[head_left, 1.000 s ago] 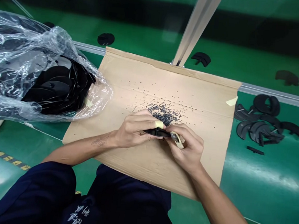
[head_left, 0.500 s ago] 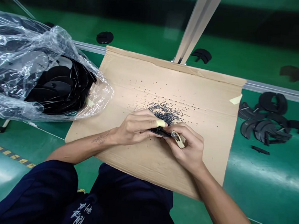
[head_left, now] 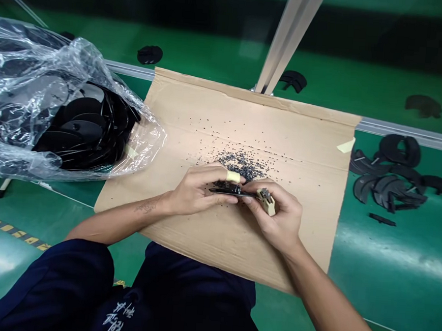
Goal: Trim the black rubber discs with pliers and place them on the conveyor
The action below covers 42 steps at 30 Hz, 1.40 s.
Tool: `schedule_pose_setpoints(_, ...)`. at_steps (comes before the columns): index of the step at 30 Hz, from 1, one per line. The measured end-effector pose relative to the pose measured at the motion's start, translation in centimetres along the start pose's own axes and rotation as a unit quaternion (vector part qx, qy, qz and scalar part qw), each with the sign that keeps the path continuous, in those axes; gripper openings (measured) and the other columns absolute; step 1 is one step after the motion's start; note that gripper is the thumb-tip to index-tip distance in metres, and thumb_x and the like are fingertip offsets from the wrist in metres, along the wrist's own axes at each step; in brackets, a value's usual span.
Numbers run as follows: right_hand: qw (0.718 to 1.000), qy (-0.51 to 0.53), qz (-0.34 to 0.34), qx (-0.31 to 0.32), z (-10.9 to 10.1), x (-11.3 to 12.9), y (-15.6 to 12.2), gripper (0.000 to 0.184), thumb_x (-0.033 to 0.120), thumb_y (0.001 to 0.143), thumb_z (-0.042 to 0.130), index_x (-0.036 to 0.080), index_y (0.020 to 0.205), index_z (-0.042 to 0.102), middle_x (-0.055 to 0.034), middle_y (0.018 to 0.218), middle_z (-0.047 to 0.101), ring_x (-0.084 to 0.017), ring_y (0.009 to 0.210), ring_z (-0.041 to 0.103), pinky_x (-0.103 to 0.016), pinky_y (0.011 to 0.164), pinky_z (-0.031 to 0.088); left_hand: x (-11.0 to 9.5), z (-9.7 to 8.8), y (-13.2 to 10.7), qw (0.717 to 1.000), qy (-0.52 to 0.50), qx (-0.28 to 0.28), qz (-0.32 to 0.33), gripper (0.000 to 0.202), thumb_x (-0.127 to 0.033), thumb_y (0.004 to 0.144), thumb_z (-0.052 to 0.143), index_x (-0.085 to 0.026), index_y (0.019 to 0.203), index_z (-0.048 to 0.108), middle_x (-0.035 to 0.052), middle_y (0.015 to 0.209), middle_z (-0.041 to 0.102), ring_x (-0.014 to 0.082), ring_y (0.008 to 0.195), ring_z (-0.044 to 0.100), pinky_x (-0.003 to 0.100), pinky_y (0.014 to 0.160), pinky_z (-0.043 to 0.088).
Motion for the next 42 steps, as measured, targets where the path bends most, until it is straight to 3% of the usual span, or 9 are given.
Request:
schedule_pose_setpoints(4,0.999,-0.011,-0.052,-0.004,-0.3,0.7,0.1,0.009,0.02,0.087,0.074,0.022,0.095,0.072,-0.0065,0.095,0.075,-0.021,0.087,0.071,-0.036,0.078,0.059,-0.2,-0.1,-0.1,1.0,0.019,-0.008,0.014,0.019,-0.031,0.089,0.075,-0.018,0.103,0.074,0.0054,0.089,0.078,0.0148,0.083,0.07,0.03,0.077,0.056)
schedule_pose_setpoints(6,0.997,-0.011,-0.074,0.003,-0.3,0.9,0.0,0.01,0.016,0.087,0.073,0.022,0.094,0.072,-0.0058,0.092,0.074,-0.02,0.083,0.07,-0.034,0.074,0.059,0.0,0.0,-0.2,1.0,0.003,0.005,0.008,0.028,-0.041,0.088,0.076,-0.017,0.102,0.074,0.0063,0.087,0.077,0.0152,0.081,0.069,0.029,0.074,0.055)
schedule_pose_setpoints(10,0.997,-0.016,-0.076,0.009,-0.4,0.7,-0.1,0.01,0.013,0.088,0.071,0.022,0.092,0.072,-0.0049,0.088,0.073,-0.018,0.078,0.07,-0.033,0.07,0.058,1.3,0.3,-0.2,0.983,-0.133,0.064,-0.109,0.058,-0.064,0.098,0.045,-0.015,0.099,0.076,0.0099,0.087,0.075,0.0151,0.078,0.068,0.028,0.069,0.056)
schedule_pose_setpoints(15,0.996,-0.008,-0.081,0.028,-0.1,0.8,-0.2,0.01,0.013,0.089,0.068,0.022,0.094,0.071,-0.0058,0.09,0.073,-0.019,0.08,0.07,-0.034,0.071,0.059,2.5,0.9,-0.6,0.945,-0.225,0.096,-0.217,0.029,-0.043,0.09,0.073,-0.014,0.091,0.077,0.0071,0.084,0.074,0.0123,0.074,0.069,0.021,0.063,0.055)
schedule_pose_setpoints(24,0.99,-0.05,-0.131,0.023,0.2,1.2,-0.8,0.017,0.01,0.088,0.067,0.022,0.099,0.07,-0.0053,0.089,0.071,-0.017,0.075,0.069,-0.03,0.062,0.056,1.0,0.4,0.0,0.983,-0.131,0.072,-0.103,0.017,-0.03,0.089,0.075,-0.014,0.084,0.075,0.0047,0.076,0.071,0.0105,0.069,0.064,0.021,0.062,0.05)
schedule_pose_setpoints(30,0.986,-0.076,-0.141,-0.042,-0.6,1.4,-0.6,0.019,0.009,0.086,0.069,0.024,0.098,0.069,-0.0042,0.088,0.071,-0.018,0.078,0.068,-0.032,0.067,0.056,1.1,0.7,-0.2,0.982,-0.139,0.068,-0.111,0.044,-0.056,0.095,0.059,-0.017,0.109,0.074,0.01,0.1,0.076,0.0165,0.092,0.072,0.028,0.081,0.058)
schedule_pose_setpoints(33,0.989,-0.08,-0.122,-0.02,-0.8,1.0,-0.2,0.017,0.013,0.087,0.069,0.024,0.1,0.07,-0.0057,0.092,0.072,-0.02,0.082,0.069,-0.035,0.071,0.057,1.1,0.3,-0.3,0.994,-0.053,0.037,-0.085,0.036,-0.042,0.087,0.077,-0.019,0.114,0.072,0.0082,0.102,0.076,0.0174,0.094,0.071,0.031,0.084,0.058)
schedule_pose_setpoints(36,0.989,-0.114,-0.097,0.0,-1.3,0.4,0.3,0.019,0.015,0.088,0.067,0.024,0.105,0.07,-0.0062,0.097,0.072,-0.021,0.085,0.068,-0.036,0.072,0.056,0.9,-0.2,-0.2,0.999,-0.009,-0.001,-0.052,0.023,-0.024,0.089,0.075,-0.018,0.11,0.073,0.0071,0.099,0.076,0.0157,0.094,0.071,0.03,0.084,0.058)
schedule_pose_setpoints(42,0.956,-0.258,-0.139,0.026,-1.7,-0.1,0.6,0.022,0.013,0.091,0.06,0.022,0.11,0.068,-0.0071,0.091,0.07,-0.021,0.081,0.064,-0.036,0.069,0.052,0.5,-0.7,0.1,1.0,-0.004,-0.008,-0.004,0.024,-0.02,0.091,0.072,-0.016,0.115,0.072,0.008,0.103,0.075,0.0148,0.098,0.069,0.03,0.086,0.059)
Point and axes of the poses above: each hand's wrist, its own y-axis towards the middle knuckle, its own z-axis out of the palm, x = y × z, the point moved 6 cm from there along y, towards the middle knuckle
